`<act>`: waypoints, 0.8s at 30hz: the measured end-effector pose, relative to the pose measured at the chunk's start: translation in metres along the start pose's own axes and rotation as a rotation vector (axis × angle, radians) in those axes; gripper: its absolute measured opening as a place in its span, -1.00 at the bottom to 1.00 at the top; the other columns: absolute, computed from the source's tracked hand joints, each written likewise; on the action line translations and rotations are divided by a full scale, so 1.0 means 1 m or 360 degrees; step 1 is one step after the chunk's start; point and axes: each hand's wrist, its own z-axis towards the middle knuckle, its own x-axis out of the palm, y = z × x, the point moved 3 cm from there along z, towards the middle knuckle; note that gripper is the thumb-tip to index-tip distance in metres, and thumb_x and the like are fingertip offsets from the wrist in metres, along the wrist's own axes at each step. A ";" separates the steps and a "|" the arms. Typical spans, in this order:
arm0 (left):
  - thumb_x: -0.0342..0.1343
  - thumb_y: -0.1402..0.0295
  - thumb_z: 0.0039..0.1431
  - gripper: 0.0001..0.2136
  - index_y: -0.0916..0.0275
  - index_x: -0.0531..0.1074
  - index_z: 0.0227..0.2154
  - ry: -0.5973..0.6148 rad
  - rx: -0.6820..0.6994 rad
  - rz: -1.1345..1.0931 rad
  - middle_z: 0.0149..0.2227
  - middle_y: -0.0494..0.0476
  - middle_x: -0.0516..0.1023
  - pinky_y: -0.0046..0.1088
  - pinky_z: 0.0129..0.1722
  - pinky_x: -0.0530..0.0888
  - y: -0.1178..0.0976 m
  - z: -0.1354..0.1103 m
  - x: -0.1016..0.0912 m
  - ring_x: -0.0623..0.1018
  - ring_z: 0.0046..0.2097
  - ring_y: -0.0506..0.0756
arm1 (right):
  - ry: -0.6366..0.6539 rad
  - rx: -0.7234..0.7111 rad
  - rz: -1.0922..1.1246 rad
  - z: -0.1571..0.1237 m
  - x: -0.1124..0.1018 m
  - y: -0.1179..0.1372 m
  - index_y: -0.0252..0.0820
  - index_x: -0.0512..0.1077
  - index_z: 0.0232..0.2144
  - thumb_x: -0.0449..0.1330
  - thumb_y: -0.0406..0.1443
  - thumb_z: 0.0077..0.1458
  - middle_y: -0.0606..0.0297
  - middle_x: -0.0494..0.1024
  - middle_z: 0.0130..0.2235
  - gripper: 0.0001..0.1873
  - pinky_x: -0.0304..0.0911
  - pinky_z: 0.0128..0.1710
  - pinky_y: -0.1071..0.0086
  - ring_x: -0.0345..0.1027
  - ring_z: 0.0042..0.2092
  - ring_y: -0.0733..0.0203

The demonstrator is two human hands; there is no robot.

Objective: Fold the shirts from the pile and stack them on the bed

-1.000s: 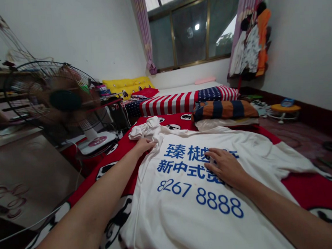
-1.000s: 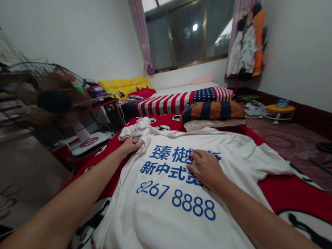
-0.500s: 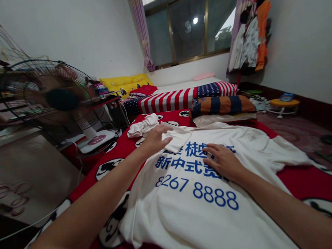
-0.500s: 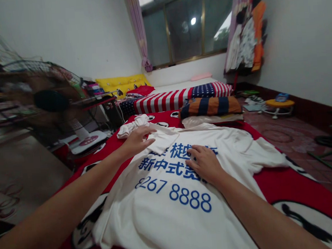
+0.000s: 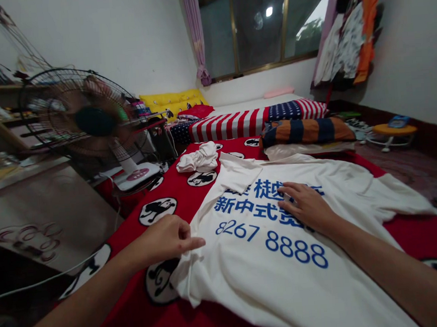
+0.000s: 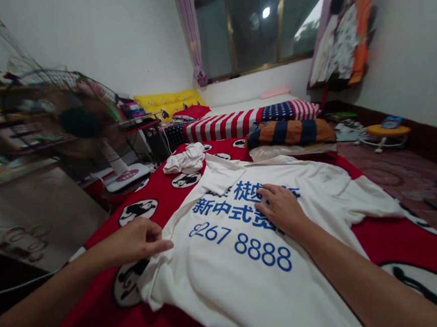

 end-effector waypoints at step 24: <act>0.02 0.14 0.19 -0.72 0.27 0.30 -0.46 -0.0410 0.0485 -0.1235 -0.48 -0.02 0.28 -0.55 -0.46 0.24 -0.051 -0.024 -0.019 0.29 -0.43 -0.02 | 0.0795 -0.0656 0.1079 -0.050 -0.038 0.145 -0.15 0.49 -0.04 0.09 -0.36 0.15 0.14 0.47 0.11 -0.66 0.25 0.12 0.23 0.33 0.14 0.07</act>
